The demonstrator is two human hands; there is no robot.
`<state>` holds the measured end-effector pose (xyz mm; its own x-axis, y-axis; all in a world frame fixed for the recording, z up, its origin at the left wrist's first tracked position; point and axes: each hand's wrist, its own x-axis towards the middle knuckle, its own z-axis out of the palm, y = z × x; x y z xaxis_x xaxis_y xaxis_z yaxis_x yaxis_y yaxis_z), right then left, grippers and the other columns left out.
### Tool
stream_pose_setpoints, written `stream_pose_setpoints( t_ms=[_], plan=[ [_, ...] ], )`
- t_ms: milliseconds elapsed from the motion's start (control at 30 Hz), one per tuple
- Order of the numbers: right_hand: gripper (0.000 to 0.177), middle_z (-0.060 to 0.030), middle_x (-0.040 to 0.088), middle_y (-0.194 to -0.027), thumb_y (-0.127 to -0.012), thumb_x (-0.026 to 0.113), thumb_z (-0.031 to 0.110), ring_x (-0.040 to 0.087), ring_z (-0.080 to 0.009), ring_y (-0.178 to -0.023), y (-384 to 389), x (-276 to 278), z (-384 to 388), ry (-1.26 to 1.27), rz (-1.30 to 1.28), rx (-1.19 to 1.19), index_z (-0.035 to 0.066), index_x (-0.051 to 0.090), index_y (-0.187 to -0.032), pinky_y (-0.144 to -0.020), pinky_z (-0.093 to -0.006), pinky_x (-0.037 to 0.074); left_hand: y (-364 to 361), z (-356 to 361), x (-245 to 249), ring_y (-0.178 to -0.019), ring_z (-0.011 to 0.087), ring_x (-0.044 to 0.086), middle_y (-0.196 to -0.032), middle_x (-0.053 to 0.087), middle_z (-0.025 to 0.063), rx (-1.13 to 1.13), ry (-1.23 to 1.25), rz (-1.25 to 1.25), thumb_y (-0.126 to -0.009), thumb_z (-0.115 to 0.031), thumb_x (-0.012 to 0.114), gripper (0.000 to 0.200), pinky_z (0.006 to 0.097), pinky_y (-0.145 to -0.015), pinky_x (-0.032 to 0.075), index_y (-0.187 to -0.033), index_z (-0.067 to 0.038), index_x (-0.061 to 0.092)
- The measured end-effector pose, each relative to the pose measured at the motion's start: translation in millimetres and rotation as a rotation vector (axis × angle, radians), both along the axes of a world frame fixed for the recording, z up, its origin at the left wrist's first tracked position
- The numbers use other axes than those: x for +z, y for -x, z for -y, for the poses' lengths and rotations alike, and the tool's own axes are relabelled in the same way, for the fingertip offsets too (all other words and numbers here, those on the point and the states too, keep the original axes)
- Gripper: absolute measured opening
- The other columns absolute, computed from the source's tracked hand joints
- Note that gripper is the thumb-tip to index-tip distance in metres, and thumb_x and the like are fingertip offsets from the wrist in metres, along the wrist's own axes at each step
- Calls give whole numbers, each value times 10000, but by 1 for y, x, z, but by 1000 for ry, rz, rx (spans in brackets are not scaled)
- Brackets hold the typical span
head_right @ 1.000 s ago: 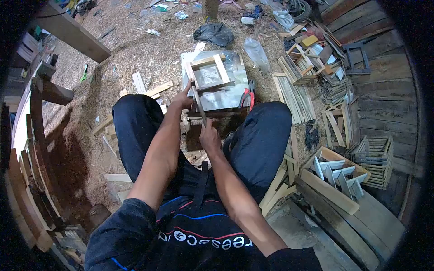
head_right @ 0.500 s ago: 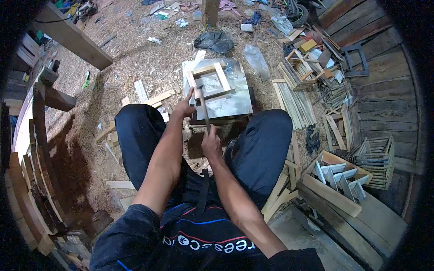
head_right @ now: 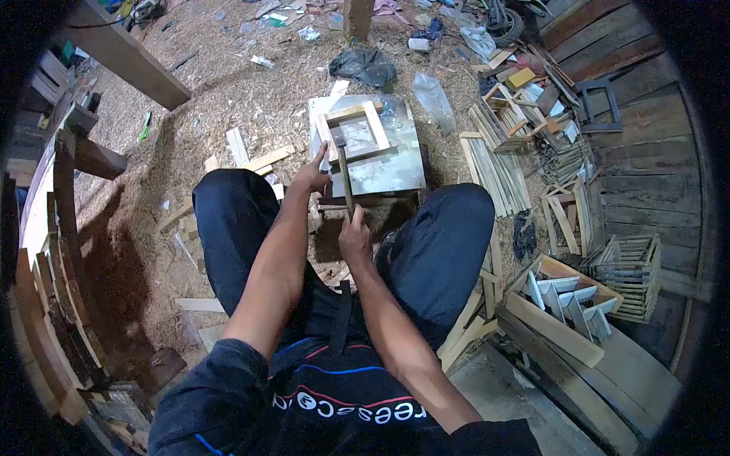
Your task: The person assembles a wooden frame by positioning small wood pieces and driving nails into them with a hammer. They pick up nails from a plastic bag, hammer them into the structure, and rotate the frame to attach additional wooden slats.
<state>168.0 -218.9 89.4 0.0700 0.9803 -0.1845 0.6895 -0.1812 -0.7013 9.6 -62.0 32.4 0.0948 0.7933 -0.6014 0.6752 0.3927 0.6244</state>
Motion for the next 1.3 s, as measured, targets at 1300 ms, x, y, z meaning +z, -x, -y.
stream_pose_setpoints(
  t_ms=[1300],
  plan=[
    [234,-351,601,-838,-961,460,198,568,-548,-834,-1,-9,-2,-158,-83,-57,67,399,-1144,-700,-627,417,-5,2,9,-1062,363,636,-1167,626,260,-36,-56,-135,-747,-118,612,1035,422,-918,502,-1491,-477,-12]
  ],
)
